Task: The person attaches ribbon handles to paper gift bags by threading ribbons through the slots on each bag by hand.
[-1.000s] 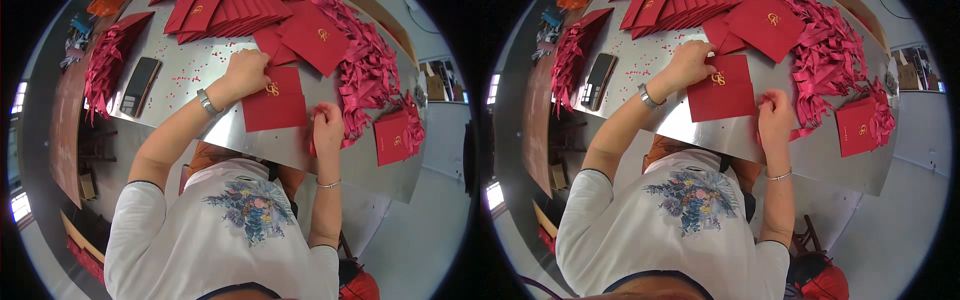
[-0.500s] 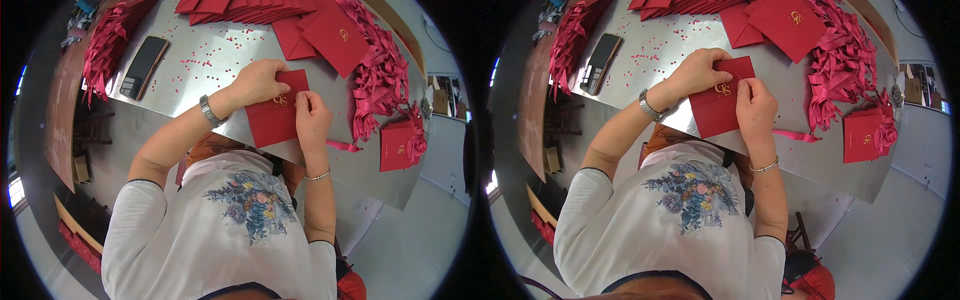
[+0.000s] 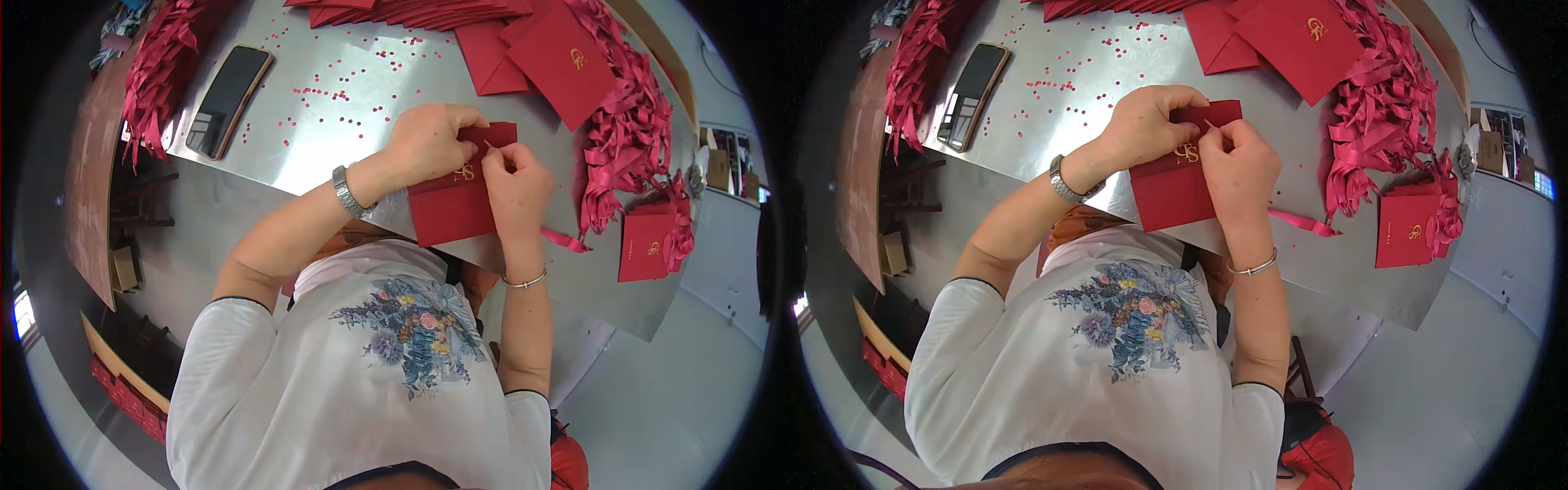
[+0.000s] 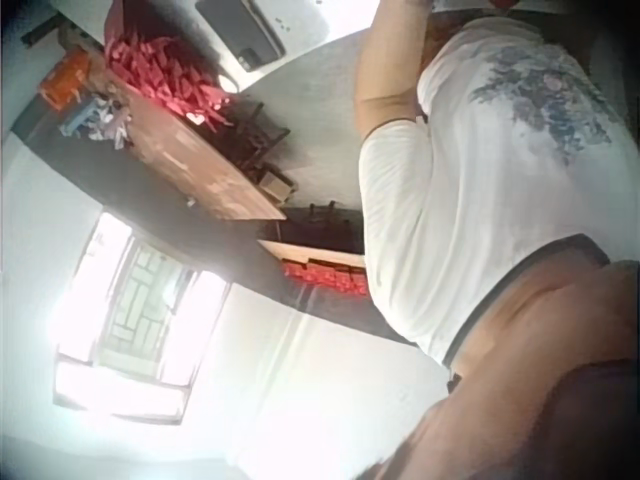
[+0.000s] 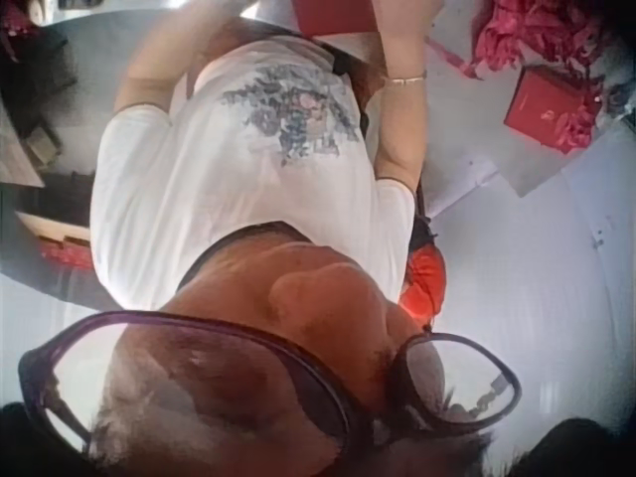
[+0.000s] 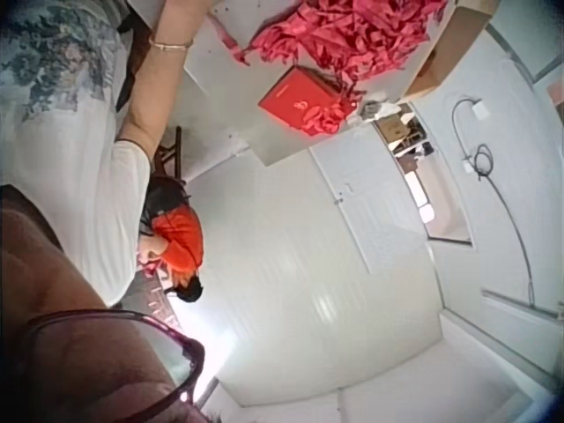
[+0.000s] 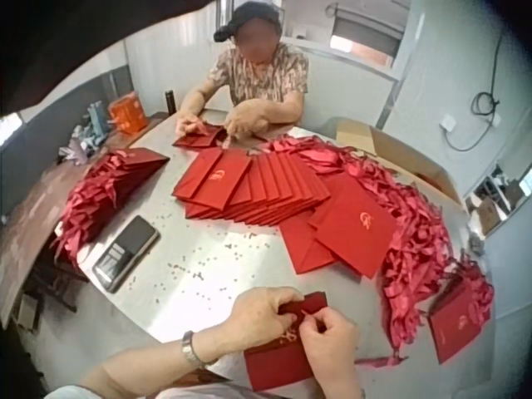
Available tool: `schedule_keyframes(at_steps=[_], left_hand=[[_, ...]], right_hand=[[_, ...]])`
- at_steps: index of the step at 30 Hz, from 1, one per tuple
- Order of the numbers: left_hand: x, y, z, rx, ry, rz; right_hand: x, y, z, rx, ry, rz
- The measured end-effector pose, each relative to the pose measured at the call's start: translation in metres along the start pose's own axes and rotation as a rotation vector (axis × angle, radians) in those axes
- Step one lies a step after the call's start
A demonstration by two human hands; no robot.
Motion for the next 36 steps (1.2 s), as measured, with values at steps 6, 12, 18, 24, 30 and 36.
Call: schedule_keyframes(at_steps=[6,12,18,24,30,36], left_hand=[[0.0,0.0,-0.001,0.045,0.002,-0.014],[0.0,-0.001,0.0,0.073,-0.002,0.0],[0.0,0.001,-0.002,0.102,-0.067,-0.027],[-0.001,-0.001,-0.001,0.134,-0.101,0.026],[-0.003,-0.001,-0.001,0.134,-0.097,0.061],[0.0,-0.003,0.001,0.114,-0.165,0.031]], right_hand=[[0.001,-0.003,-0.001,-0.019,-0.013,0.009],[0.001,-0.006,0.002,-0.045,-0.018,-0.054],[-0.003,0.0,0.003,0.021,-0.009,-0.052],[-0.004,-0.015,0.011,-0.137,0.012,-0.205],[-0.011,-0.026,0.017,-0.386,0.031,-0.488],[-0.011,-0.009,0.005,-0.016,0.042,-0.336]])
Point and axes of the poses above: each hand's wrist, its own x-axis towards the middle knuckle, its own z-axis out of the palm, y = z × x, the point moved 7 cm from there along x, towards the middle knuckle
